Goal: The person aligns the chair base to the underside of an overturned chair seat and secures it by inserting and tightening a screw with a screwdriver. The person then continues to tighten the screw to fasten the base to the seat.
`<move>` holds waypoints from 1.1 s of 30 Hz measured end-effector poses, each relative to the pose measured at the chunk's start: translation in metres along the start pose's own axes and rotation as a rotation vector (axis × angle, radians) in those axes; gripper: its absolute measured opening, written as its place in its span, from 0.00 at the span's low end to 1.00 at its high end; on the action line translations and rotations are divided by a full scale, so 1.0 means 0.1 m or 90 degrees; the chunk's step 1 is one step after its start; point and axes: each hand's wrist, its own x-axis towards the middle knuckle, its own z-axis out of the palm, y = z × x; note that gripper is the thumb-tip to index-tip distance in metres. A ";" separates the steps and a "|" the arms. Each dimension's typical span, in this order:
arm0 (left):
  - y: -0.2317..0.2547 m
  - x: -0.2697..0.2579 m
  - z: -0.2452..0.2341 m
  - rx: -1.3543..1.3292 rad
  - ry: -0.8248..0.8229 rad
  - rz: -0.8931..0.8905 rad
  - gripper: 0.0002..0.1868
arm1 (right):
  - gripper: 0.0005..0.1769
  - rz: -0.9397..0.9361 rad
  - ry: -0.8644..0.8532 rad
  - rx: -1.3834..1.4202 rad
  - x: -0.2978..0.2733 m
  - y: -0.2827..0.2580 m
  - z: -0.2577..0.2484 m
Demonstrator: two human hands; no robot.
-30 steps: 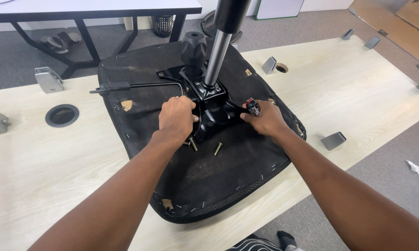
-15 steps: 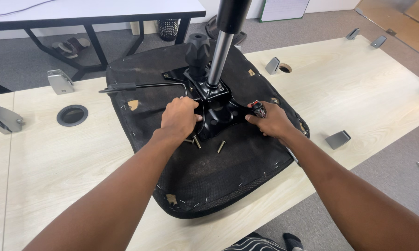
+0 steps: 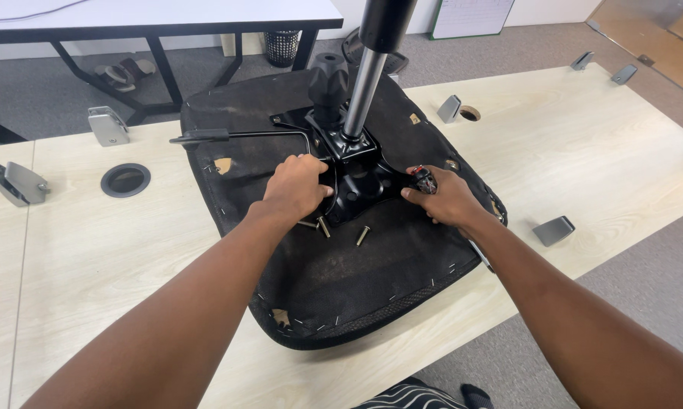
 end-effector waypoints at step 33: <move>0.07 -0.04 -0.04 -0.012 0.006 -0.044 0.28 | 0.26 -0.031 -0.038 0.174 0.14 0.25 -0.10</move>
